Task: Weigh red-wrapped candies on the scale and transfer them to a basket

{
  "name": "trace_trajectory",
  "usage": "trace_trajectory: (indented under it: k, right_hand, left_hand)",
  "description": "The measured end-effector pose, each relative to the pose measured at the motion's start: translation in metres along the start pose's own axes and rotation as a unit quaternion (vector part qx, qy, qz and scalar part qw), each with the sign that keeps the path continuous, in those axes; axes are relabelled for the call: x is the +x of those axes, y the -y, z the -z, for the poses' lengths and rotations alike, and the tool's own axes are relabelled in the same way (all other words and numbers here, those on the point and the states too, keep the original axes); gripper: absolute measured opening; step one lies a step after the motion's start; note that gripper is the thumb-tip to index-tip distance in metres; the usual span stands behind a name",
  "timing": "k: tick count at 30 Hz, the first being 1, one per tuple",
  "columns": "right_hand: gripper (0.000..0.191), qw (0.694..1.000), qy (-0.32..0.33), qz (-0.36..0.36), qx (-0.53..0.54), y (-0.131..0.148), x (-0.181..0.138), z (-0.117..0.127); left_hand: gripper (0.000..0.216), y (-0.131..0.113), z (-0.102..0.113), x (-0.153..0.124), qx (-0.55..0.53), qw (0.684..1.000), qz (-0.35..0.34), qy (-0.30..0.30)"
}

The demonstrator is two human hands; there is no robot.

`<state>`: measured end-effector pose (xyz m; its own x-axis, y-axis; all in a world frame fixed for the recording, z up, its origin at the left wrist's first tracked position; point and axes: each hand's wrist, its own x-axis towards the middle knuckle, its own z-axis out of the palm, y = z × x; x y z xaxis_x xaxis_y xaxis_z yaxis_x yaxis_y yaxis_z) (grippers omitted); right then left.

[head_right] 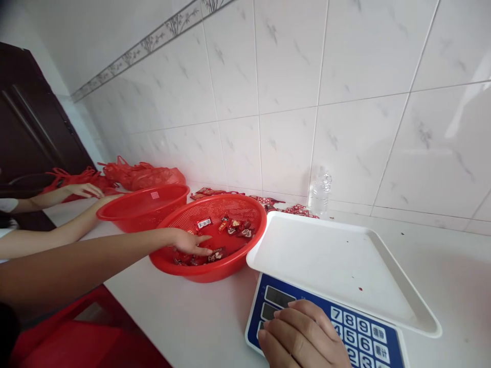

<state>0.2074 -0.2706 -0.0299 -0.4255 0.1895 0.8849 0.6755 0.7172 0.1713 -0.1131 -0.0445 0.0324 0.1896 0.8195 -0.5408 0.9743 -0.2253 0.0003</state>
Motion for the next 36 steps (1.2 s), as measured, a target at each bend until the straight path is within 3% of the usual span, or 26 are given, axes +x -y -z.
trace_trajectory:
  k: [3, 5, 10, 14, 21, 24, 28, 32, 36]
  right_hand:
    - [0.013, 1.000, -0.005, -0.001, 0.007, 0.001, 0.004, 0.001]
    - [0.014, 1.000, -0.007, -0.005, 0.011, 0.004, 0.006, 0.001]
    - [0.015, 0.999, -0.022, -0.013, 0.024, 0.009, 0.013, 0.001]
    - [0.017, 0.998, -0.054, -0.021, 0.038, 0.011, 0.016, -0.001]
    - [0.013, 0.996, -0.067, -0.028, 0.057, 0.010, 0.013, -0.008]
    - [0.012, 0.996, -0.068, -0.030, 0.055, 0.011, 0.013, -0.008]
    - [0.015, 0.997, -0.044, -0.044, 0.046, 0.014, 0.015, -0.003]
    - [0.016, 0.997, -0.030, -0.053, 0.042, 0.014, 0.014, -0.001]
    - [0.014, 0.997, -0.042, -0.042, 0.050, 0.012, 0.012, -0.005]
  left_hand:
    - [0.112, -0.018, -0.010, -0.001, 0.038, 0.998, -0.037, 0.032]
    - [0.106, -0.025, -0.014, -0.002, 0.052, 0.997, -0.052, 0.003]
    - [0.049, -0.032, -0.014, -0.012, 0.004, 0.988, -0.147, -0.051]
    - [0.040, -0.038, -0.002, -0.018, -0.037, 0.987, -0.142, -0.069]
    - [0.047, -0.053, 0.040, -0.014, -0.097, 0.969, -0.150, -0.171]
    - [0.049, -0.078, 0.055, -0.019, -0.224, 0.935, -0.202, -0.188]
    - [0.050, -0.131, 0.064, -0.029, -0.360, 0.875, -0.269, -0.179]
    - [0.046, -0.182, 0.059, -0.031, -0.371, 0.862, -0.312, -0.146]
    - [0.050, -0.207, 0.051, -0.026, -0.364, 0.864, -0.334, -0.102]
